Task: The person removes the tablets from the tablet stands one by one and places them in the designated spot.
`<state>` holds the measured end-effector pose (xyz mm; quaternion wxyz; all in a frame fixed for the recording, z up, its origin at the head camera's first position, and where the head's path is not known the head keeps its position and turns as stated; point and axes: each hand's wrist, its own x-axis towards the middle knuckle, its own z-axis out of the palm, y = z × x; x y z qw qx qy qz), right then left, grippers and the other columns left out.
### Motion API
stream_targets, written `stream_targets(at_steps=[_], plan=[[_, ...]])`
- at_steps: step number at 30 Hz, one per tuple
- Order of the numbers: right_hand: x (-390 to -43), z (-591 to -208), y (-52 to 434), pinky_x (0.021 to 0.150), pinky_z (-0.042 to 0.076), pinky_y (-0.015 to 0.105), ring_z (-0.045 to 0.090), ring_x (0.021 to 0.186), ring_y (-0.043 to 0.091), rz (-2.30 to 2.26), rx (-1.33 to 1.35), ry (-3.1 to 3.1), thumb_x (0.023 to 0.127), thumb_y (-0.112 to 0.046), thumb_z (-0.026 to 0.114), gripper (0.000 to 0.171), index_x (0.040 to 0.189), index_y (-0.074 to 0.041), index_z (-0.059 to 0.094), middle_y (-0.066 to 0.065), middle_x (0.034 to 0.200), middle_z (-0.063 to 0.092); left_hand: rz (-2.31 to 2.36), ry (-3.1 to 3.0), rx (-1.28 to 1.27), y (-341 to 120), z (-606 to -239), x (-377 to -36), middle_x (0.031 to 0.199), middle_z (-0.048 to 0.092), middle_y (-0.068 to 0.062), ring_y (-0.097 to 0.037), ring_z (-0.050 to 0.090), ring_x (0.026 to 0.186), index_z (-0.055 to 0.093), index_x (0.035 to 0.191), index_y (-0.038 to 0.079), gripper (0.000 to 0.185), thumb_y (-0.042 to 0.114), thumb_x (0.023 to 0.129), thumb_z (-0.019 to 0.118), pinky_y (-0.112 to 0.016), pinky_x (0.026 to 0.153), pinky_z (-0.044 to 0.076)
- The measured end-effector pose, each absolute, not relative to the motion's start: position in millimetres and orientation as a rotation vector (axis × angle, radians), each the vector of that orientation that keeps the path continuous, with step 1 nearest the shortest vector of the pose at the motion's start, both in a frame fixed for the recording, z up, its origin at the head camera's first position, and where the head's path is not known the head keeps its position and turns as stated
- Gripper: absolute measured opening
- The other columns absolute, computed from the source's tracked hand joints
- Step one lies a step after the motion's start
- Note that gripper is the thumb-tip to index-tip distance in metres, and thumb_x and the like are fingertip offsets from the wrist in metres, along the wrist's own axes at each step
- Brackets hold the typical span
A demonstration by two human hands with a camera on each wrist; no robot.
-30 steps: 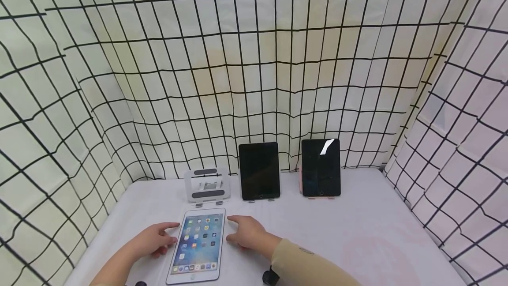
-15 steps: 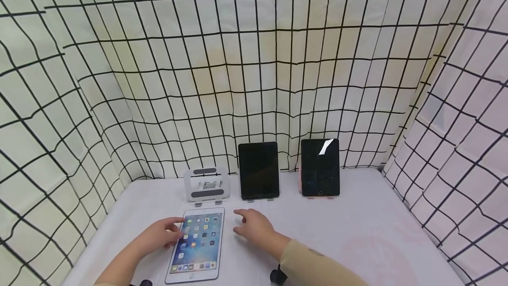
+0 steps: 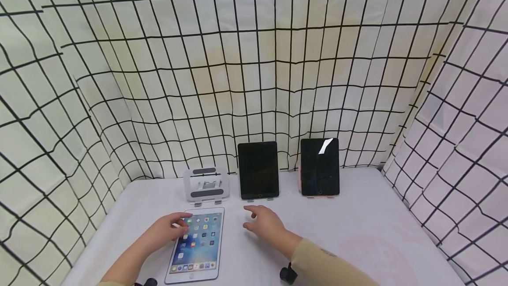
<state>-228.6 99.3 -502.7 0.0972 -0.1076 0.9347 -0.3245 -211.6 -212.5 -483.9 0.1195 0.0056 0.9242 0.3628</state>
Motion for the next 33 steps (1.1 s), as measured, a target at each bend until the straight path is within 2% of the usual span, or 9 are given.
stream_targets(at_steps=[5,12,22,33], plan=[[-228.5,-501.6,111.1,0.070,0.050,0.034,0.057,0.083,0.014,-0.956,-0.343,2.776,0.086,-0.028,0.078,0.055,0.137,-0.019,0.061,0.001,0.104,0.064,1.060,2.729,0.058,-206.6,-484.3,-214.0,0.096,0.065,0.003,-0.016,0.057,0.083,0.063,0.132,0.012,0.045,0.016,0.088,0.072,-0.038,0.075,0.050],[-228.1,-499.2,128.2,0.069,0.049,0.034,0.057,0.082,0.014,-0.935,-0.364,2.803,0.086,-0.027,0.078,0.052,0.135,-0.017,0.062,0.002,0.103,0.064,1.116,2.723,0.075,-195.8,-486.1,-216.4,0.100,0.065,0.004,-0.014,0.057,0.079,0.061,0.134,0.014,0.045,0.016,0.090,0.071,-0.033,0.068,0.050],[-229.2,-501.7,156.7,0.067,0.048,0.032,0.058,0.082,0.015,-0.958,-0.355,2.853,0.086,-0.026,0.078,0.048,0.131,-0.015,0.065,0.003,0.103,0.066,1.160,2.720,0.172,-174.6,-486.7,-219.3,0.100,0.064,0.006,-0.012,0.058,0.081,0.062,0.132,0.015,0.042,0.015,0.091,0.070,-0.034,0.071,0.049],[-228.4,-498.8,179.4,0.064,0.048,0.029,0.057,0.082,0.014,-1.032,-0.272,2.877,0.085,-0.026,0.079,0.050,0.132,-0.016,0.064,0.000,0.102,0.066,1.202,2.748,0.190,-156.4,-485.9,-225.1,0.109,0.066,0.002,-0.012,0.062,0.088,0.059,0.137,0.017,0.045,0.020,0.093,0.070,-0.035,0.072,0.051]])
